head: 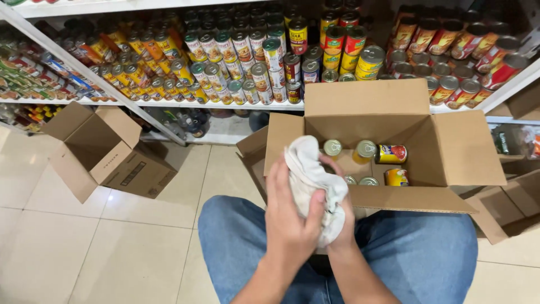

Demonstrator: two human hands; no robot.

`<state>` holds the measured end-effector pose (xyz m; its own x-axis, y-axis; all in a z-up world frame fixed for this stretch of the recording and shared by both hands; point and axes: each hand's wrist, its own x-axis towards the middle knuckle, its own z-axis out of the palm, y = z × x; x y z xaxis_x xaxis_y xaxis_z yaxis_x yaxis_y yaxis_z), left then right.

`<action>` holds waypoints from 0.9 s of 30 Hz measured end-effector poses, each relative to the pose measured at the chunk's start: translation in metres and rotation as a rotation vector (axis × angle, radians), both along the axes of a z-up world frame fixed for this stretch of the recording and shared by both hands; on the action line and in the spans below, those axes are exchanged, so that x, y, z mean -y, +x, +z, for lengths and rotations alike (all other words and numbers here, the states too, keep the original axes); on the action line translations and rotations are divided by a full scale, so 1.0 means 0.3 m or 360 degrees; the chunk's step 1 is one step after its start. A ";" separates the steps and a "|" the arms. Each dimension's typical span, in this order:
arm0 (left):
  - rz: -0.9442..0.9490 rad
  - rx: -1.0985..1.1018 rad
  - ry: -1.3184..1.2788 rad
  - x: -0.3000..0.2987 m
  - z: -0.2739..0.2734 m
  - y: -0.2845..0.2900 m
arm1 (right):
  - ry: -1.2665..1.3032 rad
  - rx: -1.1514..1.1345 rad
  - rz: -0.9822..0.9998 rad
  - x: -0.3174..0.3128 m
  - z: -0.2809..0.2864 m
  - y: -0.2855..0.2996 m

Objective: Wiping canned goods with a cloth and placing them onto a grocery store shelf.

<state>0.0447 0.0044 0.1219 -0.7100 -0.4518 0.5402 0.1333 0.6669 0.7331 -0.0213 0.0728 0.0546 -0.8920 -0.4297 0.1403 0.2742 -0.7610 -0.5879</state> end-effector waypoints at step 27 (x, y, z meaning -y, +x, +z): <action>-0.0286 0.0011 -0.0030 -0.172 -0.054 0.017 | 0.0044 -0.0228 -0.0385 -0.160 0.019 -0.059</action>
